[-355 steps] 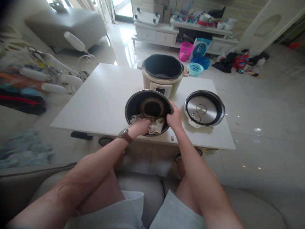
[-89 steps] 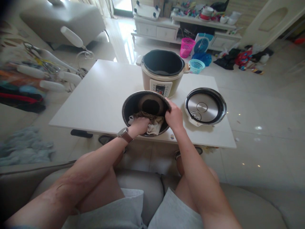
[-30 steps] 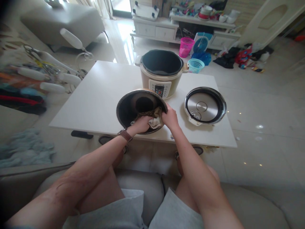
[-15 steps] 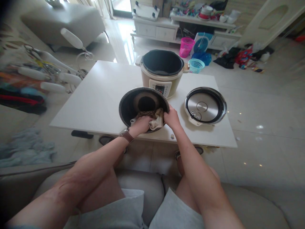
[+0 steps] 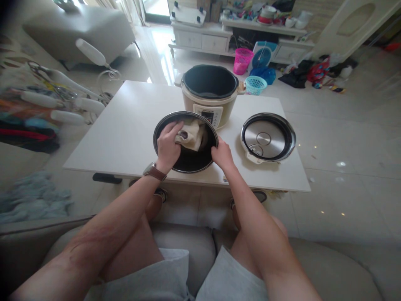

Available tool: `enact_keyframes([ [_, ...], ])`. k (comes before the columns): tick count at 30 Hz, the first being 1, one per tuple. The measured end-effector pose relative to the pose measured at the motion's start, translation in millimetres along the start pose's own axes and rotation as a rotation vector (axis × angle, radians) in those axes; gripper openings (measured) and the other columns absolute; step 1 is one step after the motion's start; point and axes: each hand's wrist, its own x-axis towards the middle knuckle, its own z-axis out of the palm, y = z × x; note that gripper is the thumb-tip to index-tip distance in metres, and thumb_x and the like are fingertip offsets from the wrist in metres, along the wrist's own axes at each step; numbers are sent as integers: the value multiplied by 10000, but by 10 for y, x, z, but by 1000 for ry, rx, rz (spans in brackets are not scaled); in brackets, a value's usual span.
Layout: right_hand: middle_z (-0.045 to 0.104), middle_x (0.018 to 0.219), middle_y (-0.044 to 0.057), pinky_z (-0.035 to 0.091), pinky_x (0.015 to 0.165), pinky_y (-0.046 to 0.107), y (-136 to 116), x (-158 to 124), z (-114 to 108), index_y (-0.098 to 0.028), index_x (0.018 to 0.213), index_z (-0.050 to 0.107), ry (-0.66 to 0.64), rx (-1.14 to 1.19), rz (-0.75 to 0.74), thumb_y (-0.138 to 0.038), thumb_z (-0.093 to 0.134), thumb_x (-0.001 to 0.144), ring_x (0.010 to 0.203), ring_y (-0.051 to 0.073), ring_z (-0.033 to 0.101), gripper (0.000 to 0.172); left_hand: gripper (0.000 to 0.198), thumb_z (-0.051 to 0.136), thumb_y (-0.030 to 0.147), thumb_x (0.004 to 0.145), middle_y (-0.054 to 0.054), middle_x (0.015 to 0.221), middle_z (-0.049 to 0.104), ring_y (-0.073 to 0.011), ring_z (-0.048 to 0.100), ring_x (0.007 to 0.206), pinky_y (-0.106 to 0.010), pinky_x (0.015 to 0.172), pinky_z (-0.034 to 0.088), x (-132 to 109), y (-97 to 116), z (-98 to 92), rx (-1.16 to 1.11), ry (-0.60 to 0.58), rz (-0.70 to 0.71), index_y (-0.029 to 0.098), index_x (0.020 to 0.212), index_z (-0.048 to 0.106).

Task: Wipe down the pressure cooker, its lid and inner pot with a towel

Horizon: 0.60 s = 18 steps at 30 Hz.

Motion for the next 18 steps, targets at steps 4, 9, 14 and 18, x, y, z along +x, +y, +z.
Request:
enact_keyframes([
  [4,833,1137,125,599,1004,496,-27,-13,9,-244,1246,748,4,-16,-4,-191,527,798,1090,382,741,502,792,445,-29,893,-92,1736,450,-314,406,1611,-476,1289,417,-44,-26,197,79,-249,48,276,1614,557],
  [9,830,1123,135,596,1017,512,-26,-16,11,-235,1225,754,-3,-22,46,-204,536,816,1081,390,743,464,714,477,-16,906,-95,1800,329,-363,328,1654,-490,1275,423,-129,-47,406,135,-507,126,286,1526,660],
  [14,828,1100,151,600,998,522,6,-5,2,-228,1126,771,-2,-35,94,-199,543,807,1052,392,749,393,649,516,33,924,-147,1643,564,-331,613,1450,-423,1213,476,-84,-23,342,85,-687,172,284,1497,687],
  [18,836,1056,124,600,1000,486,13,-8,6,-238,1113,779,14,-37,35,-195,526,795,1050,367,750,409,547,555,78,910,-149,1376,764,-314,710,1311,-359,1126,525,-19,-20,206,30,-803,121,239,1394,753],
])
